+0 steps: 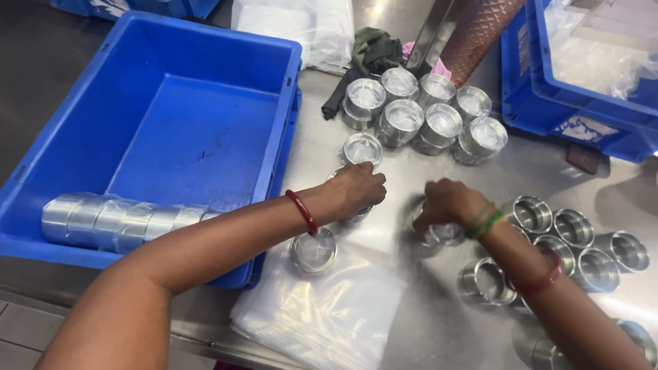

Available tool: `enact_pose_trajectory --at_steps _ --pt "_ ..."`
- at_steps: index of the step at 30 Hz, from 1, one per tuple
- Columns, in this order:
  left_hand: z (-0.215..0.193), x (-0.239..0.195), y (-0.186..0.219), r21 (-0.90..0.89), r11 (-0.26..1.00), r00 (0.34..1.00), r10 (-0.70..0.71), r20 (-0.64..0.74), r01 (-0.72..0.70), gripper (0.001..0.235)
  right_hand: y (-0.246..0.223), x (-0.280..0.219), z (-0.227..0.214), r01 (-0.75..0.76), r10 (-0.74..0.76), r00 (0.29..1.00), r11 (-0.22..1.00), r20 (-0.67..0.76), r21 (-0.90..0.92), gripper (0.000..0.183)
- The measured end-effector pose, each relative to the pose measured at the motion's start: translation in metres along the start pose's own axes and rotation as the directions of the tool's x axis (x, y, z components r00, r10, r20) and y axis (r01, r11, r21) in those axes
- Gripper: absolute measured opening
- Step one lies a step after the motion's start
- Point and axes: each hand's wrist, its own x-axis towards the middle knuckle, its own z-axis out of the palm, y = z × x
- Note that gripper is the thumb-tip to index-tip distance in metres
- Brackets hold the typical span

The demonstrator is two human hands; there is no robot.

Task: The person cleans a blue plastic bin with a cloth and then packs several stacks of metal rings into it after wrapping some in plastic bags.

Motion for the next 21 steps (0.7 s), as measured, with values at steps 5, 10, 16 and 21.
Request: enact_pose_trajectory --at_steps 5,10,16,21 --pt "0.000 -0.006 -0.008 -0.112 0.993 0.999 -0.049 -0.013 0.047 0.048 0.031 -0.017 0.009 0.013 0.021 0.992 0.965 -0.128 0.261 0.065" --pt "-0.023 -0.006 -0.015 -0.393 0.909 0.990 -0.124 0.069 0.141 0.079 0.042 -0.020 0.057 0.280 -0.101 0.937 0.789 -0.334 0.547 0.078" --pt "0.001 0.004 0.004 -0.770 0.609 0.979 0.055 -0.197 -0.189 0.094 0.033 -0.024 0.110 0.610 -0.201 0.778 0.471 -0.596 0.637 0.096" --pt "-0.017 -0.011 0.033 -0.788 0.607 0.994 0.098 -0.055 -0.103 0.107 0.017 -0.061 0.099 0.626 -0.305 0.714 0.681 -0.630 0.379 0.127"
